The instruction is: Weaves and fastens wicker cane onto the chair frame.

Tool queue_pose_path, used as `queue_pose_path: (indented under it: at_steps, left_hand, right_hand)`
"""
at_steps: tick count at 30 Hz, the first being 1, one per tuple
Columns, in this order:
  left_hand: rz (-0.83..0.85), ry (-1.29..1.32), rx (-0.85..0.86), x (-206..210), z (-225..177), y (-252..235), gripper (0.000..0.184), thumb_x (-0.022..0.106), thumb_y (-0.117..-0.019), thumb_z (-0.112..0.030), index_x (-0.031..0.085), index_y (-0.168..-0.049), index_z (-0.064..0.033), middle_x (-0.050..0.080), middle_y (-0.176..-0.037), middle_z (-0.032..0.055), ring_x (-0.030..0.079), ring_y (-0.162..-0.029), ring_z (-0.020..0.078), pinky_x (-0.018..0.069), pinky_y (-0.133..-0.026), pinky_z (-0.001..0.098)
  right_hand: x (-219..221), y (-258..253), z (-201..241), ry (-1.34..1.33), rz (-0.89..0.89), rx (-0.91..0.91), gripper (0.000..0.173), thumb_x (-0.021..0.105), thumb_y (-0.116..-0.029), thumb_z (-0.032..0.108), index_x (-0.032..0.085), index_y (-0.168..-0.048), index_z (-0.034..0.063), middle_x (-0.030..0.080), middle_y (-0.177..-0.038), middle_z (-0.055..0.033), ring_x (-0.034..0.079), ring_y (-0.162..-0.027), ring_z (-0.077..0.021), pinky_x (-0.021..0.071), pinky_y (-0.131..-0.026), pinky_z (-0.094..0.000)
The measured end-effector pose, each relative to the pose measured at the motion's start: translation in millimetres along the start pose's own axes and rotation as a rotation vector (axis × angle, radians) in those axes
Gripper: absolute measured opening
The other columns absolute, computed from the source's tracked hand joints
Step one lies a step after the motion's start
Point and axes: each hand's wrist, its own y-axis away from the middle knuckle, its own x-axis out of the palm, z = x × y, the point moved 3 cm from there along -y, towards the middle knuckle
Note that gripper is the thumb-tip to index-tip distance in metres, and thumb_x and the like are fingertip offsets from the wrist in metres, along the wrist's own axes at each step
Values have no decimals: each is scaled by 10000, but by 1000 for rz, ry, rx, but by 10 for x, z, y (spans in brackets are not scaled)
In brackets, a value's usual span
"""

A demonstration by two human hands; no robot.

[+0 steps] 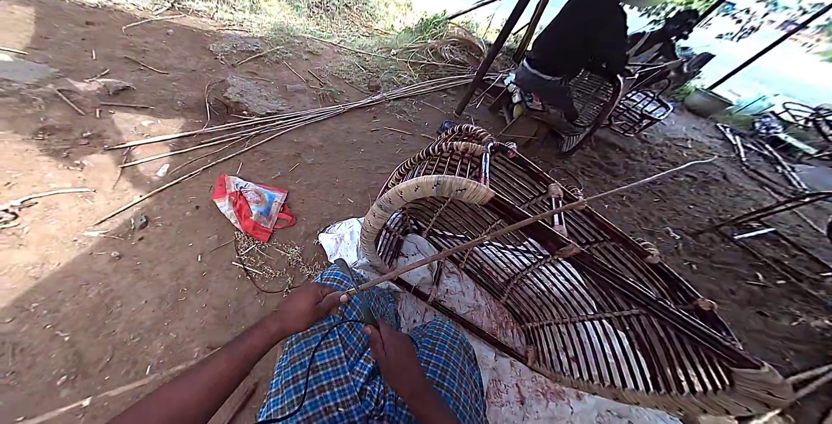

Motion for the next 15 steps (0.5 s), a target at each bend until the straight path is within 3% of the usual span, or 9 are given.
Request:
queue_pose_path:
  at_steps: [2,3,5,6,9,10,12,13,15]
  left_hand:
    - [-19,-5,34,-39,-17,-14,499,432,-1089,-430,648,-815,-74,497,-604,-36,464,-528,85,421,-565,305]
    - [-21,-10,29,-39,-36,-18,501,436,-1089,-433,653,-819,-71,503,-611,-26,470,-537,96,426,-577,319]
    - [-15,-9,3,-27,-59,-22,496,446,-1088,-432,662,-846,-58,519,-623,-7,481,-545,115,437,-588,339]
    - [-15,-5,-4,-37,-77,-21,492,444,-1089,-432,660,-852,-59,521,-616,-11,482,-530,107,438,-571,323]
    - [-30,-2,-16,-129,-179,-15,491,444,-1092,-425,657,-863,-46,542,-605,-7,501,-505,98,460,-552,297]
    - [-32,-13,-22,-122,-174,-10,496,441,-1093,-425,660,-871,-40,549,-615,2,508,-516,108,465,-565,308]
    - [-35,-63,-25,-119,-121,-7,510,436,-1093,-436,670,-885,-33,564,-653,22,524,-560,133,477,-605,344]
    - [-45,-86,-21,-144,-122,-14,513,439,-1090,-435,673,-891,-25,568,-684,39,531,-603,156,474,-642,379]
    - [-73,-140,-20,-149,-160,-15,518,449,-1084,-444,671,-884,-21,587,-723,68,562,-667,197,476,-690,431]
  right_hand:
    - [-143,-74,-55,-84,-168,-35,416,450,-1082,337,666,-1145,-13,629,-715,-73,625,-608,-203,555,-603,-401]
    - [-132,-86,-65,-77,-169,-39,406,445,-1083,327,654,-1139,-16,624,-712,-73,631,-606,-200,568,-600,-394]
    - [4,-32,13,22,84,-14,462,391,-1106,377,621,-1208,-10,681,-839,-144,689,-775,-299,563,-767,-501]
    - [24,-18,31,12,104,-23,462,388,-1106,380,626,-1197,-6,681,-839,-135,686,-778,-287,558,-769,-491]
    - [-66,-104,-37,-140,-222,-59,381,451,-1084,283,652,-1142,-36,609,-686,-59,614,-574,-176,561,-573,-360]
    - [-35,-97,-33,-96,-166,-46,405,453,-1088,305,646,-1166,-42,630,-709,-103,635,-612,-230,560,-619,-422]
    - [-37,-66,2,-28,-6,-23,449,410,-1101,361,627,-1216,-15,658,-789,-124,665,-713,-263,560,-716,-463]
    - [-140,-93,2,-40,-29,-15,446,412,-1099,359,639,-1230,-2,665,-798,-112,665,-716,-248,561,-714,-451]
    - [-181,-133,-25,-114,-165,-37,401,436,-1087,309,650,-1173,-19,625,-719,-71,629,-611,-184,569,-607,-378]
